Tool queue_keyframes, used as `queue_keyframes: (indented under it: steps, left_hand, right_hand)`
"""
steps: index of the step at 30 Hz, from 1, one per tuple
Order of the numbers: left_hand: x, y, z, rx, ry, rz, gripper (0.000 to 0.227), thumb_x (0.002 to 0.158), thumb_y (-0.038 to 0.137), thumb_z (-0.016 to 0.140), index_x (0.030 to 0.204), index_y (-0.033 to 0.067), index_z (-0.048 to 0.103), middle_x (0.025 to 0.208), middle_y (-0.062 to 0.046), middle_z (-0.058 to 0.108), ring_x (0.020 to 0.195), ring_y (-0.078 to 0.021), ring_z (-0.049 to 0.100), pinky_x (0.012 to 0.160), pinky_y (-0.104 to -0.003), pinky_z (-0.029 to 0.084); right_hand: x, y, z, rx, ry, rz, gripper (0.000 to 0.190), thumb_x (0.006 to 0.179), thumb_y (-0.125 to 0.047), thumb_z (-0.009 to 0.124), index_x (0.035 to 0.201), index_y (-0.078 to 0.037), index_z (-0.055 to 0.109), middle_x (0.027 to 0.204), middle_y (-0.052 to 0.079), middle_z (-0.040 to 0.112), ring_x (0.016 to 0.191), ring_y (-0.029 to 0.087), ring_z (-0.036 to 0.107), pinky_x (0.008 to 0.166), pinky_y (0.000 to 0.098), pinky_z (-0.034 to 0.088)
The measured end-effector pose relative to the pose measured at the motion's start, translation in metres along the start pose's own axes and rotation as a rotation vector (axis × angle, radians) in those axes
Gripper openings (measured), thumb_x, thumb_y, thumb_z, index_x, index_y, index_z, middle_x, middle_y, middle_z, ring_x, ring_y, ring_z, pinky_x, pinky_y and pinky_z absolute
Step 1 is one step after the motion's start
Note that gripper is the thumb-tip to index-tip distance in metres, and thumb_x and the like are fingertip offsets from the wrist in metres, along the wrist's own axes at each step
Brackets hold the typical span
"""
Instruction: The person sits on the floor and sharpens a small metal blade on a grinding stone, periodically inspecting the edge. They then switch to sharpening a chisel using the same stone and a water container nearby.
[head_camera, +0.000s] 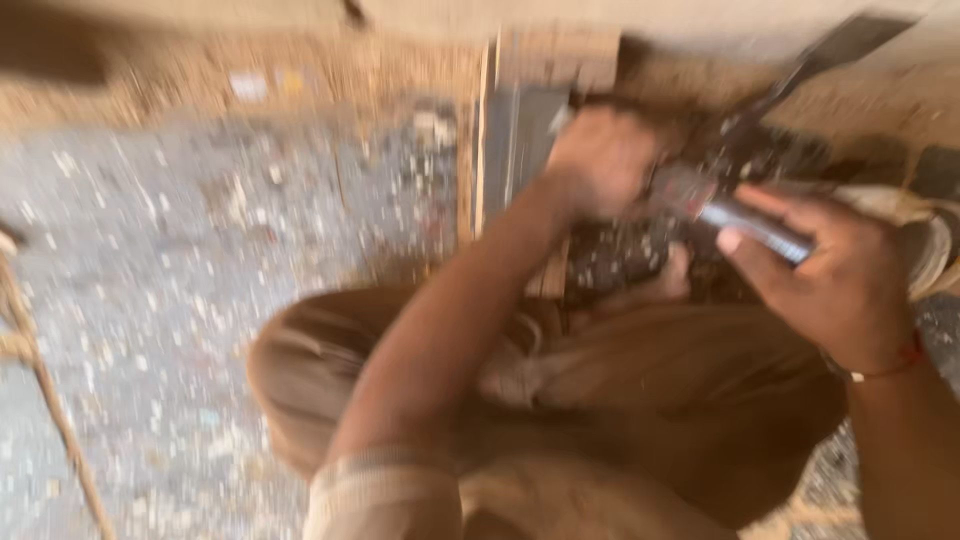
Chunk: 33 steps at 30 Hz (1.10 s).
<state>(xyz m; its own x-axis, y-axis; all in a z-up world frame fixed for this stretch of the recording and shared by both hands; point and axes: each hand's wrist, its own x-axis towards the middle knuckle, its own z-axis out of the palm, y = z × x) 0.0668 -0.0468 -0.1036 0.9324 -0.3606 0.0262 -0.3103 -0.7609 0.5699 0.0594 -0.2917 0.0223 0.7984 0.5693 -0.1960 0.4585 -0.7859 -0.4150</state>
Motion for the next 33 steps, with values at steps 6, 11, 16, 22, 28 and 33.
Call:
queue_keyframes:
  steps: [6,11,16,22,28,33]
  left_hand:
    - [-0.058,0.049,-0.006,-0.216,-0.34,-0.072,0.057,0.078,0.051,0.077,0.123,0.0205,0.063,0.092,-0.007,0.073,0.077,-0.0226,0.073,0.064,-0.042,0.059]
    - [0.003,0.006,-0.003,-0.171,-0.065,-0.14,0.055,0.08,0.064,0.078,0.111,0.0209,0.066,0.094,-0.006,0.074,0.088,-0.0258,0.072,0.077,-0.048,0.057]
    - [0.004,0.001,0.019,-0.201,0.248,-0.315,0.052,0.068,0.038,0.083,0.109,0.0146,0.062,0.09,-0.01,0.071,0.075,-0.0266,0.072,0.064,-0.043,0.058]
    - [-0.029,0.025,0.04,-0.327,0.402,-0.413,0.061,0.074,0.046,0.083,0.118,0.0185,0.052,0.089,-0.007,0.072,0.079,-0.0288,0.072,0.072,-0.045,0.059]
    - [0.021,-0.015,0.042,-0.252,0.437,-0.353,0.059,0.067,0.047,0.086,0.112,0.0205,0.057,0.084,-0.007,0.073,0.073,-0.0284,0.072,0.063,-0.047,0.057]
    - [-0.045,0.04,0.037,-0.322,0.291,-0.386,0.049,0.073,0.041,0.083,0.107,0.0198,0.055,0.087,-0.006,0.072,0.078,-0.0245,0.073,0.072,-0.043,0.059]
  right_hand:
    - [-0.053,-0.03,0.002,-0.004,-0.288,0.279,0.057,0.084,-0.043,0.079,0.132,-0.013,0.073,0.1,0.008,0.08,0.057,0.018,0.065,0.057,0.0308,0.058]
    - [0.021,0.028,-0.012,0.079,-0.245,0.153,0.053,0.09,-0.033,0.075,0.137,-0.009,0.07,0.105,0.014,0.074,0.078,0.021,0.074,0.067,0.0342,0.061]
    - [0.11,0.1,-0.016,-0.135,-0.43,-0.152,0.055,0.087,-0.029,0.079,0.138,-0.009,0.071,0.091,0.013,0.078,0.074,0.017,0.079,0.067,0.0371,0.065]
    - [0.125,0.089,-0.004,0.106,-0.396,-0.492,0.04,0.093,-0.036,0.068,0.124,-0.012,0.072,0.099,0.013,0.076,0.082,0.017,0.075,0.074,0.0375,0.063]
    - [0.135,0.137,0.008,0.176,-0.426,-0.174,0.04,0.103,-0.036,0.065,0.13,-0.007,0.069,0.108,0.016,0.076,0.092,0.023,0.077,0.086,0.0352,0.063]
    - [0.06,0.133,0.007,-0.069,-0.582,-0.138,0.058,0.089,-0.038,0.071,0.14,-0.011,0.069,0.109,0.013,0.079,0.088,0.023,0.078,0.077,0.0388,0.063]
